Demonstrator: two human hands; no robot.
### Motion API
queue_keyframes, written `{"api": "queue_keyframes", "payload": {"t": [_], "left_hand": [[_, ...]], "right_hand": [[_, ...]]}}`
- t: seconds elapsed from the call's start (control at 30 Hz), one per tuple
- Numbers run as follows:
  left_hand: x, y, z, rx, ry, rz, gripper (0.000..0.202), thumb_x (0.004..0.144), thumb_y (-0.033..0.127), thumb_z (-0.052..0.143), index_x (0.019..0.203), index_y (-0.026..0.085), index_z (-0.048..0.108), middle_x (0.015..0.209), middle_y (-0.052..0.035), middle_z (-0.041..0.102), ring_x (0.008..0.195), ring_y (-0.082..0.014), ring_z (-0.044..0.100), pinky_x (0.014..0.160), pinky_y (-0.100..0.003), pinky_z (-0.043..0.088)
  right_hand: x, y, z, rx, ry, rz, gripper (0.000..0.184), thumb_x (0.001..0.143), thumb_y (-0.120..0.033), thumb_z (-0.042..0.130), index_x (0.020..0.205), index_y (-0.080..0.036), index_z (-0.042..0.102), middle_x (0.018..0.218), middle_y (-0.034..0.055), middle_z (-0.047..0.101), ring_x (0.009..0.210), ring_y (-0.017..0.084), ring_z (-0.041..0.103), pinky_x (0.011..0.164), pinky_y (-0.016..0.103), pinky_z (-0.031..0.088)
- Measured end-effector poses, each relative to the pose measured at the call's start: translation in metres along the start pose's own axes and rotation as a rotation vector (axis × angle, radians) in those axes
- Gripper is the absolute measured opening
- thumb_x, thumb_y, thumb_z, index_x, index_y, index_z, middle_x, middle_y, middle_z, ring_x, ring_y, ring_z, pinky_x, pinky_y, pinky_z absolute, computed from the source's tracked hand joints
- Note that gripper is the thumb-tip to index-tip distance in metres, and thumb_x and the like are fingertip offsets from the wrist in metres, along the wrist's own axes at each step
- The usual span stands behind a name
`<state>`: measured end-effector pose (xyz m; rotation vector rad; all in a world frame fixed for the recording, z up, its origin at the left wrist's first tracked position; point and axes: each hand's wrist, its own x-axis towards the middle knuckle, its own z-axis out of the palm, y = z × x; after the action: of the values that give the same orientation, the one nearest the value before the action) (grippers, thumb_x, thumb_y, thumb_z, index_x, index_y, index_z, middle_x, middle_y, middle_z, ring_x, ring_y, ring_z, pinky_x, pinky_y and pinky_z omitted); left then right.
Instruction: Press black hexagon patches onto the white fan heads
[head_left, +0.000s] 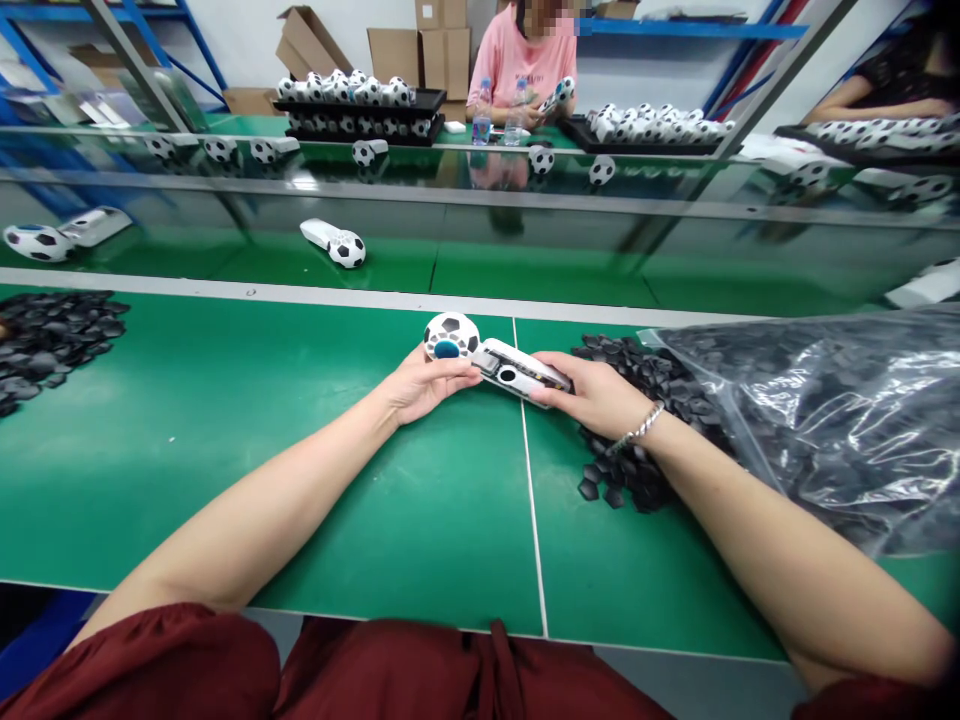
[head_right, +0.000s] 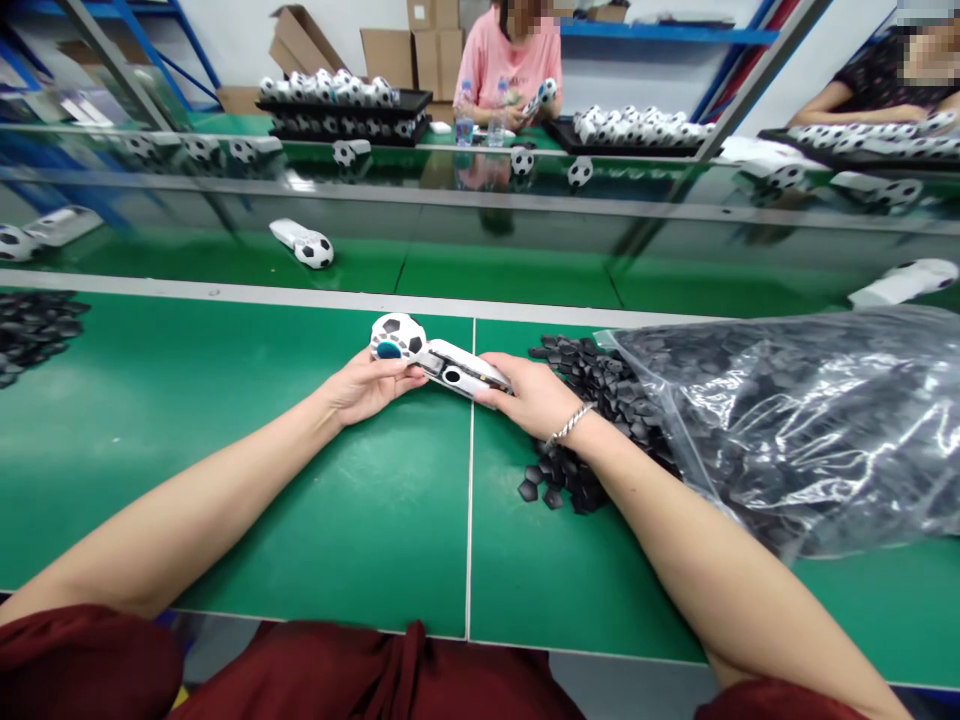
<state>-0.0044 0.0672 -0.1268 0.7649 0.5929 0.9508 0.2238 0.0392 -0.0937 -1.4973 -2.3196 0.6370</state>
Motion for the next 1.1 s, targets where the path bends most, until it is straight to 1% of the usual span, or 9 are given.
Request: {"api": "queue_keyframes", "payload": {"t": [0.1,0.2,0.33,0.43,0.5,0.6,0.77,0.9,1.1], "left_hand": [[-0.001,0.0,0.003,0.051,-0.005,0.021,0.044,0.06,0.004,0.07,0.096,0.015,0.047,0.091,-0.0039,0.062,0.08,-0.0136,0.062,0.078,-0.03,0.051],[-0.003,-0.001,0.009,0.152,-0.015,0.037,0.065,0.059,0.003,0.071,0.111,0.022,0.037,0.106,-0.0056,0.058,0.089,-0.0165,0.06,0.078,-0.033,0.05],[-0.006,-0.007,0.016,0.323,-0.07,0.032,0.096,0.058,0.005,0.073,0.13,0.025,0.013,0.103,-0.0085,0.058,0.076,-0.0157,0.064,0.075,-0.034,0.049],[-0.006,-0.011,0.017,0.364,-0.121,0.023,0.098,0.061,0.009,0.072,0.134,0.025,0.009,0.101,-0.0082,0.059,0.074,-0.0152,0.064,0.075,-0.033,0.049],[-0.006,-0.013,0.016,0.364,-0.132,0.036,0.091,0.062,0.011,0.072,0.132,0.022,0.015,0.099,-0.0075,0.059,0.077,-0.0155,0.063,0.078,-0.034,0.048],[-0.004,-0.015,0.014,0.363,-0.092,0.073,0.08,0.061,0.011,0.073,0.126,0.018,0.027,0.1,-0.0077,0.059,0.081,-0.0152,0.062,0.081,-0.035,0.048],[-0.003,-0.018,0.012,0.366,-0.092,0.09,0.072,0.062,0.012,0.073,0.121,0.016,0.031,0.108,-0.01,0.057,0.089,-0.0165,0.06,0.087,-0.037,0.046],[-0.003,-0.018,0.011,0.37,-0.097,0.095,0.071,0.062,0.013,0.074,0.119,0.017,0.033,0.108,-0.0095,0.056,0.092,-0.0175,0.059,0.088,-0.038,0.045],[-0.002,-0.017,0.011,0.366,-0.073,0.089,0.069,0.059,0.012,0.075,0.115,0.016,0.034,0.1,-0.0073,0.058,0.094,-0.0197,0.059,0.085,-0.038,0.047]], "right_hand": [[-0.001,-0.002,0.006,0.289,-0.093,0.096,0.037,0.077,-0.034,0.056,0.111,-0.018,0.054,0.101,0.0063,0.064,0.083,0.019,0.061,0.073,0.035,0.052],[0.0,-0.002,0.015,0.604,-0.166,0.109,0.036,0.078,-0.035,0.055,0.11,-0.018,0.053,0.104,0.0081,0.062,0.083,0.018,0.061,0.067,0.033,0.055],[0.002,-0.004,0.023,0.795,-0.18,0.125,0.036,0.078,-0.035,0.054,0.11,-0.017,0.051,0.104,0.0087,0.061,0.087,0.018,0.061,0.07,0.035,0.056],[0.001,-0.006,0.025,0.751,-0.186,0.109,0.036,0.079,-0.036,0.053,0.11,-0.016,0.049,0.106,0.0094,0.059,0.088,0.018,0.06,0.072,0.035,0.056],[-0.001,-0.007,0.026,0.644,-0.17,0.096,0.037,0.08,-0.037,0.052,0.111,-0.017,0.048,0.108,0.0091,0.058,0.088,0.018,0.06,0.072,0.035,0.055],[-0.003,-0.009,0.027,0.496,-0.165,0.066,0.038,0.083,-0.039,0.048,0.115,-0.019,0.046,0.105,0.0079,0.059,0.085,0.018,0.061,0.07,0.035,0.055],[-0.005,-0.011,0.027,0.319,-0.144,-0.026,0.04,0.085,-0.038,0.045,0.119,-0.018,0.044,0.104,0.0086,0.06,0.083,0.019,0.06,0.072,0.035,0.052],[-0.006,-0.012,0.026,0.271,-0.135,-0.061,0.04,0.085,-0.037,0.043,0.12,-0.017,0.044,0.103,0.0087,0.06,0.085,0.02,0.06,0.073,0.036,0.05],[-0.006,-0.016,0.024,0.305,-0.134,-0.083,0.037,0.087,-0.032,0.04,0.122,-0.02,0.043,0.111,0.0072,0.059,0.092,0.02,0.059,0.078,0.037,0.048]]}}
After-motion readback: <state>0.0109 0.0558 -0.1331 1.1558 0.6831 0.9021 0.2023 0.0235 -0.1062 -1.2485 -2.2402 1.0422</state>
